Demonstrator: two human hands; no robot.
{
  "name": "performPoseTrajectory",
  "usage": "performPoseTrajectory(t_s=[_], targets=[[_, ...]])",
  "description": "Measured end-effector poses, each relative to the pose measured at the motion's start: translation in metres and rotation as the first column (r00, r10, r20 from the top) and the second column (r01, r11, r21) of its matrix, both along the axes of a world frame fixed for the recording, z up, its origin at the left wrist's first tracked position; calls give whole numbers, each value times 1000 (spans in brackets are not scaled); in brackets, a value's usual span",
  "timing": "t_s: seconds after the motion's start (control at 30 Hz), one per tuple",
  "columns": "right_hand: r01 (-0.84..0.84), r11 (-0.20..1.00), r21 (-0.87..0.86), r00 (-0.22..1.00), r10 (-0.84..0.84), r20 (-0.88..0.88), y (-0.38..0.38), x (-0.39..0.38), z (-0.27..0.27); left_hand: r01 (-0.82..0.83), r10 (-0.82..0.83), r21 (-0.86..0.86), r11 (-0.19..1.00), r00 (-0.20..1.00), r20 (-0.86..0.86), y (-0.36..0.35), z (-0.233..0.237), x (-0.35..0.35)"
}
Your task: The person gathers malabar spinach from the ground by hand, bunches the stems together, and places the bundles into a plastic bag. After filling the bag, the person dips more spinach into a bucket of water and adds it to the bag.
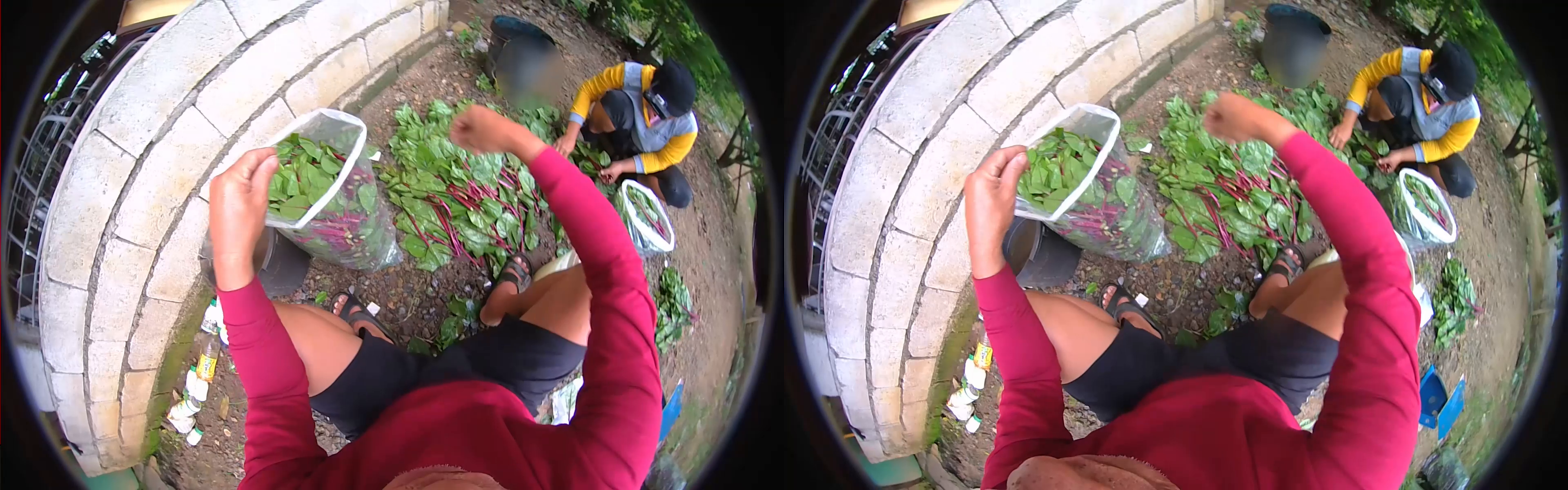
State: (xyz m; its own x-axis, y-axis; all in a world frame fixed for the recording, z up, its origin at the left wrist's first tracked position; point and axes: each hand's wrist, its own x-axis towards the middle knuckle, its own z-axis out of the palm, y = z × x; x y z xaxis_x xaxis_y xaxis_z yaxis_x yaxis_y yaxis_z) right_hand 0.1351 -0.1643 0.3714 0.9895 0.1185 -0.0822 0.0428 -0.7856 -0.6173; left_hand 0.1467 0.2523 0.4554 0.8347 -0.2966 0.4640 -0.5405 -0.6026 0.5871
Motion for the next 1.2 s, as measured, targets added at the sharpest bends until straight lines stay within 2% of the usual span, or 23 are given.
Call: performPoseTrajectory(t_s=[0.03,0.1,0.13,0.17,0.2,0.23,0.27,0.3,0.33,0.43,0.53,0.57,0.67,0.73,0.8,0.83,0.93,1.03,1.13,1.2], targets=[[2,1000,-7,1000,-2,3,-15,-11,-5,39,-40,-53,998,999,-20,-8,0,-1],[-36,982,-185,998,45,48,-35,-36,-8,160,-166,-89,983,983,-74,-27,1,-11],[45,997,-64,999,-47,-25,-39,-49,-10,271,-271,-43,962,962,24,-39,-1,-15],[46,998,-45,996,-43,74,-50,-59,-24,323,-323,-5,946,946,-8,-53,-11,-16],[41,998,-47,995,-37,91,-53,-70,-29,413,-417,79,907,908,49,-68,-12,-23],[108,991,80,994,-110,11,-52,-80,-33,461,-482,174,870,869,112,-82,-18,-28],[181,963,199,982,-168,-82,-49,-87,-35,496,-513,160,854,854,91,-94,-19,-37],[183,976,120,980,-171,-99,-45,-91,-31,537,-554,160,828,827,95,-106,-35,-37],[188,981,40,976,-182,-119,-41,-96,-30,530,-549,204,823,835,46,-115,-39,-42],[40,991,-131,996,-30,78,-45,-100,-39,560,-595,280,780,802,52,-132,-48,-46],[71,994,-84,997,-73,-26,-39,-104,-17,580,-614,278,766,788,47,-141,-46,-48],[80,996,-26,997,-80,3,-44,-107,-19,583,-616,272,766,787,46,-143,-44,-48],[56,988,-144,998,-50,41,-50,-117,-6,589,-622,254,767,779,71,-146,-46,-48],[43,995,-88,999,-40,36,-72,-128,-32,595,-624,268,758,780,34,-142,-51,-53],[161,986,54,980,-153,-128,-73,-144,-38,619,-643,295,728,766,-21,-139,-60,-58],[236,966,109,954,-208,-218,-75,-148,-39,661,-663,331,674,738,-123,-137,-63,-59],[296,942,160,946,-266,-185,-80,-143,-44,728,-704,324,604,678,-211,-138,-83,-59],[256,963,82,948,-233,-217,-83,-131,-49,719,-705,347,602,683,-190,-142,-88,-60],[116,993,3,980,-114,-165,-90,-122,-75,720,-712,328,612,681,-167,-147,-84,-63],[99,995,4,978,-97,-183,-86,-119,-85,716,-720,323,619,681,-132,-149,-82,-64]])
